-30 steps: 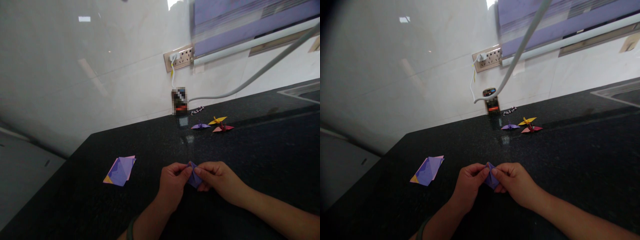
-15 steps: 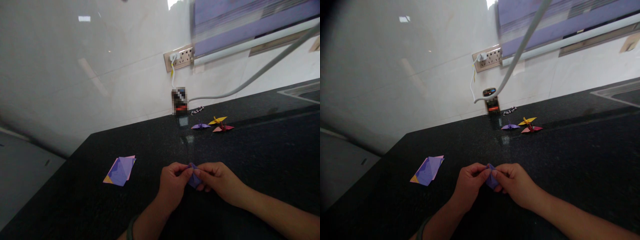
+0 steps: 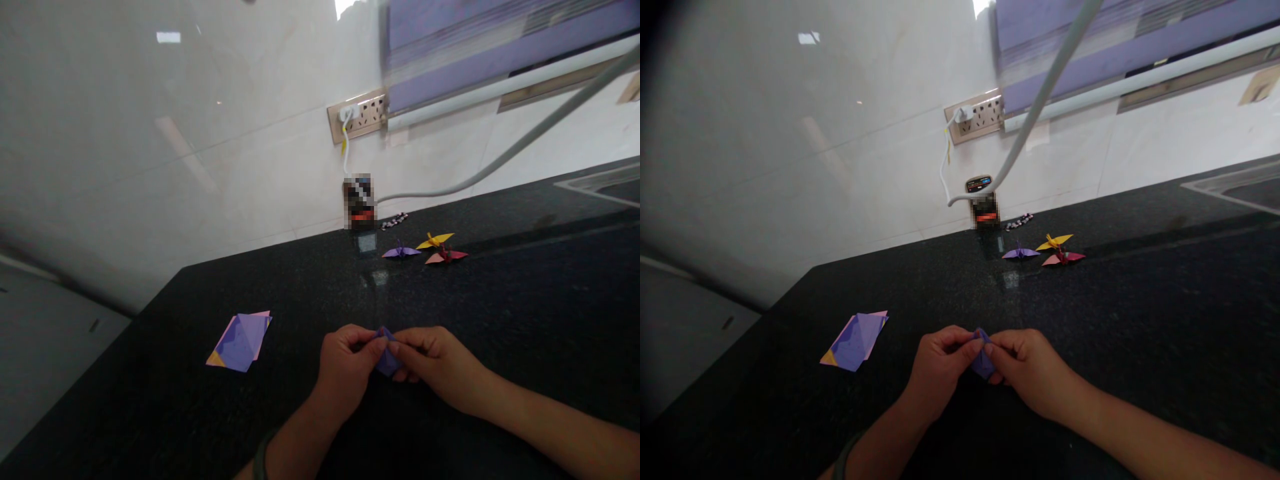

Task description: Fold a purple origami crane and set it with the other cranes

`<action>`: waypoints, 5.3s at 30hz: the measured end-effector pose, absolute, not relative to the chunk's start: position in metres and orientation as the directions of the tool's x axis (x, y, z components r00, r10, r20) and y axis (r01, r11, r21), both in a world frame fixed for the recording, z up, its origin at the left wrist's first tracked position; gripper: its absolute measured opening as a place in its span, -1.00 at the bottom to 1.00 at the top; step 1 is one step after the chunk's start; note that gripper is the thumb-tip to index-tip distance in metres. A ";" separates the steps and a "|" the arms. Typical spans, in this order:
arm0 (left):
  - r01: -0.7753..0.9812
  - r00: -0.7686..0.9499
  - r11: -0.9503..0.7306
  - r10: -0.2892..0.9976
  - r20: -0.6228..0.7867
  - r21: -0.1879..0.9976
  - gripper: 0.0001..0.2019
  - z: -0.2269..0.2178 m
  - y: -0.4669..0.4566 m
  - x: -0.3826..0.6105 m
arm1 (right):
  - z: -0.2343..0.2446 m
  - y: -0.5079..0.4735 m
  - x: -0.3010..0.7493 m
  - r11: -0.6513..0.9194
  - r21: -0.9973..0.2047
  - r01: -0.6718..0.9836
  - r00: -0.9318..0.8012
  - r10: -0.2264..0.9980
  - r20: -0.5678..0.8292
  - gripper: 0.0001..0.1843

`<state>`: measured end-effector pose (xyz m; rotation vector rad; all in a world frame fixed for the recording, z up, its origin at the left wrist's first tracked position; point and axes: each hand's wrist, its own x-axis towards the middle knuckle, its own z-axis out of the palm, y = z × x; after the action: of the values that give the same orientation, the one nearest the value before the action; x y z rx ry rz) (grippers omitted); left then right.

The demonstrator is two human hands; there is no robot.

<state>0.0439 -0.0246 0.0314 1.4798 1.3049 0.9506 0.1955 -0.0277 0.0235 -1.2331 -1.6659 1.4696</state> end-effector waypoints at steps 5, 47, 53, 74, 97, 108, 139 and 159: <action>0.339 0.154 -0.049 0.988 -0.003 0.940 -0.82 0.031 -0.025 0.042 | 0.025 -0.026 0.198 0.036 -0.963 0.268 -0.443 0.892 -0.091 -0.70; 0.333 0.241 0.063 0.959 -0.149 0.941 -0.87 0.034 -0.029 0.047 | 0.031 -0.023 0.205 0.103 -0.962 0.254 -0.367 0.930 0.003 -0.81; 0.296 0.265 0.153 0.935 -0.235 0.943 -0.80 0.033 -0.028 0.049 | 0.030 -0.023 0.205 0.125 -0.954 0.273 -0.310 0.950 0.036 -0.82; 0.170 0.337 0.159 0.918 -0.209 0.972 -0.78 0.032 -0.030 0.048 | 0.032 -0.022 0.204 -0.046 -0.996 0.073 -0.265 0.962 -0.064 -0.76; 0.023 0.398 0.229 0.891 -0.219 0.973 -0.78 0.030 -0.027 0.047 | 0.033 -0.019 0.206 -0.050 -0.998 0.037 -0.259 0.964 -0.058 -0.73; 0.075 0.338 0.169 0.923 -0.185 0.983 -0.76 0.033 -0.028 0.048 | 0.029 -0.022 0.203 -0.040 -0.998 0.037 -0.384 0.922 -0.052 -0.84; -0.058 0.343 0.263 0.911 -0.228 0.963 -0.80 0.030 -0.028 0.049 | 0.032 -0.017 0.209 -0.020 -0.997 0.069 -0.266 0.963 -0.038 -0.69; -0.113 0.231 0.391 0.904 -0.359 0.913 -0.48 0.033 -0.025 0.047 | 0.027 -0.021 0.217 0.634 -0.531 0.563 -0.376 0.768 0.518 -0.87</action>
<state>0.0469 -0.0246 0.0326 0.9053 1.1073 0.8500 0.2168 -0.0211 0.0270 -1.0365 -2.0876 0.3414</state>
